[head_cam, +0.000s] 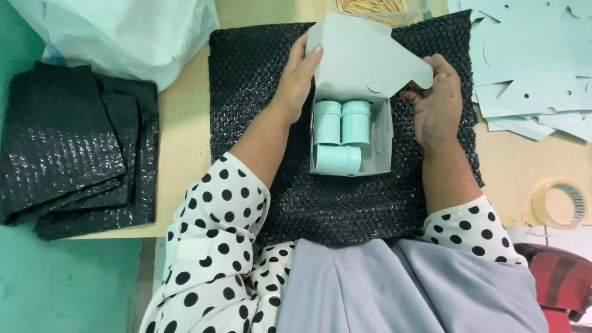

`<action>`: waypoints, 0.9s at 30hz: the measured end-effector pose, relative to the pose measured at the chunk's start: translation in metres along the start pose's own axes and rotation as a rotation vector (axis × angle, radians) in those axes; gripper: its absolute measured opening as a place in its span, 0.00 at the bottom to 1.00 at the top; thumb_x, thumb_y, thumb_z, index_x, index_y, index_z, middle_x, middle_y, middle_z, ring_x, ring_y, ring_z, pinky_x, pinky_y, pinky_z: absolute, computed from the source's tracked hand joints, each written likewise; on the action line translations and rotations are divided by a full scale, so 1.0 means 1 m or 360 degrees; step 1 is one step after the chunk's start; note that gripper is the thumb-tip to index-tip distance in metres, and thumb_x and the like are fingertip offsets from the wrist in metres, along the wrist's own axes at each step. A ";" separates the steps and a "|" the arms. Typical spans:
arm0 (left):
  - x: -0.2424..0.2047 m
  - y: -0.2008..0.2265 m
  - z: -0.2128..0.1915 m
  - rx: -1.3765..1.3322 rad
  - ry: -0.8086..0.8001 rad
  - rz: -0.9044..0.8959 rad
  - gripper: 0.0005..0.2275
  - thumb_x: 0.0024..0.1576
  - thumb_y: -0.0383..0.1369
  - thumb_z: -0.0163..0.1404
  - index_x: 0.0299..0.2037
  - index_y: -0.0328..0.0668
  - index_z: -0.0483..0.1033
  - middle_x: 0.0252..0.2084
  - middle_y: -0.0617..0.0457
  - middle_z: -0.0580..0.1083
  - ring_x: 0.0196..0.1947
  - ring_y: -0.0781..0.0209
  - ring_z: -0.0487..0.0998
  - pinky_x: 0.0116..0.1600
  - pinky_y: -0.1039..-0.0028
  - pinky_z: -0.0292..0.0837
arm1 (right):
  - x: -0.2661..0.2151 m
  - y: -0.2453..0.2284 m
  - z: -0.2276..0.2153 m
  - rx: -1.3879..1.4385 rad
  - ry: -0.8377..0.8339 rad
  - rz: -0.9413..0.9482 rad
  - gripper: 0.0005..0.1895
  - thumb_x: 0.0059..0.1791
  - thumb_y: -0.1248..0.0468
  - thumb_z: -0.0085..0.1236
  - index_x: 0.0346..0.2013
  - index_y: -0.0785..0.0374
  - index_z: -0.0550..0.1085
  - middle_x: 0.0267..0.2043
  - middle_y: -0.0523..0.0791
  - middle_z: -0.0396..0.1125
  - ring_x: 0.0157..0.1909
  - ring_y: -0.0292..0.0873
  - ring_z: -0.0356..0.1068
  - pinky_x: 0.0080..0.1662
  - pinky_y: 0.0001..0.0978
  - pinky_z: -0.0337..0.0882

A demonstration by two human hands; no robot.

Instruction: The person places wooden sticks into a small cylindrical container, closes it with a lid, and places it into a white box with other containers. They then wrap the box in black bubble wrap and secure it with tape.

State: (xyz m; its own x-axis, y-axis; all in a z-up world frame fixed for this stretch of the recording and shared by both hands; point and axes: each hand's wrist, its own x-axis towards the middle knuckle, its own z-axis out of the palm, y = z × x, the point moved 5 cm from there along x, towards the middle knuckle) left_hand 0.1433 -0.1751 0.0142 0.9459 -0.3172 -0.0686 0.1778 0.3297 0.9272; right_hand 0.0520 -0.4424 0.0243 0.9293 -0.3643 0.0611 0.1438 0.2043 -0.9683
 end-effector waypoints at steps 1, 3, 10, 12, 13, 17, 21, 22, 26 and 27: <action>-0.004 0.007 0.004 -0.0076 -0.0103 0.0107 0.33 0.60 0.50 0.47 0.73 0.45 0.53 0.69 0.47 0.65 0.68 0.55 0.67 0.69 0.63 0.67 | -0.004 -0.014 0.005 -0.0169 -0.0120 -0.0195 0.19 0.60 0.57 0.35 0.62 0.60 0.65 0.58 0.49 0.64 0.52 0.45 0.68 0.46 0.34 0.74; -0.025 0.020 0.005 0.0036 -0.0235 0.0228 0.30 0.64 0.50 0.40 0.73 0.44 0.54 0.71 0.48 0.63 0.69 0.57 0.66 0.69 0.64 0.67 | -0.012 -0.025 -0.002 -0.0271 -0.0108 -0.0309 0.16 0.60 0.62 0.38 0.60 0.64 0.67 0.61 0.50 0.62 0.50 0.47 0.70 0.46 0.34 0.77; -0.075 0.036 -0.005 0.0224 -0.0557 0.0542 0.19 0.71 0.37 0.40 0.70 0.42 0.59 0.66 0.48 0.66 0.67 0.58 0.66 0.72 0.63 0.66 | -0.058 -0.075 0.015 -0.1155 -0.0320 -0.1178 0.04 0.57 0.83 0.56 0.46 0.78 0.75 0.45 0.60 0.69 0.48 0.53 0.70 0.50 0.39 0.73; -0.085 0.044 -0.004 0.0285 -0.0601 0.0571 0.20 0.71 0.39 0.42 0.70 0.42 0.59 0.66 0.49 0.67 0.67 0.58 0.68 0.71 0.64 0.68 | -0.067 -0.078 0.018 -0.1271 -0.0337 -0.1208 0.05 0.57 0.83 0.56 0.46 0.77 0.74 0.45 0.59 0.70 0.45 0.52 0.70 0.46 0.38 0.72; -0.090 0.048 -0.003 0.0345 -0.0652 0.0592 0.20 0.70 0.40 0.44 0.69 0.43 0.60 0.67 0.49 0.67 0.67 0.58 0.69 0.70 0.65 0.69 | -0.072 -0.079 0.019 -0.1389 -0.0345 -0.1232 0.06 0.56 0.83 0.57 0.47 0.76 0.73 0.44 0.59 0.71 0.42 0.51 0.70 0.43 0.36 0.70; -0.094 0.040 -0.013 0.0533 -0.0575 0.0535 0.23 0.67 0.30 0.50 0.72 0.51 0.57 0.67 0.48 0.67 0.67 0.54 0.69 0.66 0.66 0.73 | -0.086 -0.076 0.021 -0.1715 -0.0278 -0.1182 0.11 0.56 0.78 0.57 0.53 0.74 0.71 0.46 0.56 0.70 0.42 0.50 0.69 0.44 0.38 0.71; -0.094 0.038 -0.013 0.0717 -0.0492 0.0471 0.26 0.63 0.31 0.55 0.70 0.55 0.60 0.67 0.49 0.67 0.59 0.59 0.72 0.55 0.73 0.74 | -0.092 -0.076 0.035 -0.1538 -0.0373 -0.1016 0.24 0.57 0.81 0.51 0.65 0.69 0.59 0.37 0.54 0.60 0.35 0.45 0.62 0.38 0.34 0.65; -0.093 0.038 -0.013 0.0737 -0.0501 0.0472 0.26 0.62 0.32 0.55 0.70 0.56 0.60 0.66 0.51 0.66 0.56 0.60 0.72 0.52 0.74 0.76 | -0.093 -0.076 0.040 -0.1497 -0.0381 -0.1018 0.30 0.55 0.82 0.49 0.71 0.68 0.56 0.37 0.56 0.61 0.36 0.46 0.61 0.38 0.34 0.64; -0.091 0.037 -0.012 0.0903 -0.0452 0.0502 0.28 0.62 0.35 0.55 0.71 0.59 0.57 0.67 0.49 0.65 0.53 0.60 0.74 0.48 0.74 0.78 | -0.095 -0.070 0.034 -0.1647 -0.0331 -0.0973 0.40 0.57 0.82 0.52 0.80 0.61 0.49 0.41 0.53 0.64 0.32 0.40 0.60 0.34 0.28 0.61; -0.091 0.036 -0.011 0.0921 -0.0475 0.0568 0.28 0.62 0.35 0.56 0.71 0.60 0.57 0.66 0.49 0.65 0.50 0.60 0.75 0.48 0.73 0.79 | -0.097 -0.071 0.037 -0.1621 -0.0315 -0.0926 0.40 0.58 0.82 0.52 0.80 0.61 0.48 0.42 0.55 0.65 0.32 0.42 0.62 0.35 0.30 0.65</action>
State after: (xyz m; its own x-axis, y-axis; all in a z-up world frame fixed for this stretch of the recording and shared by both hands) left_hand 0.0666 -0.1250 0.0494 0.7907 -0.5337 0.2999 -0.3763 -0.0373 0.9257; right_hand -0.0361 -0.3880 0.0959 0.8633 0.0016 0.5047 0.3078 -0.7942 -0.5240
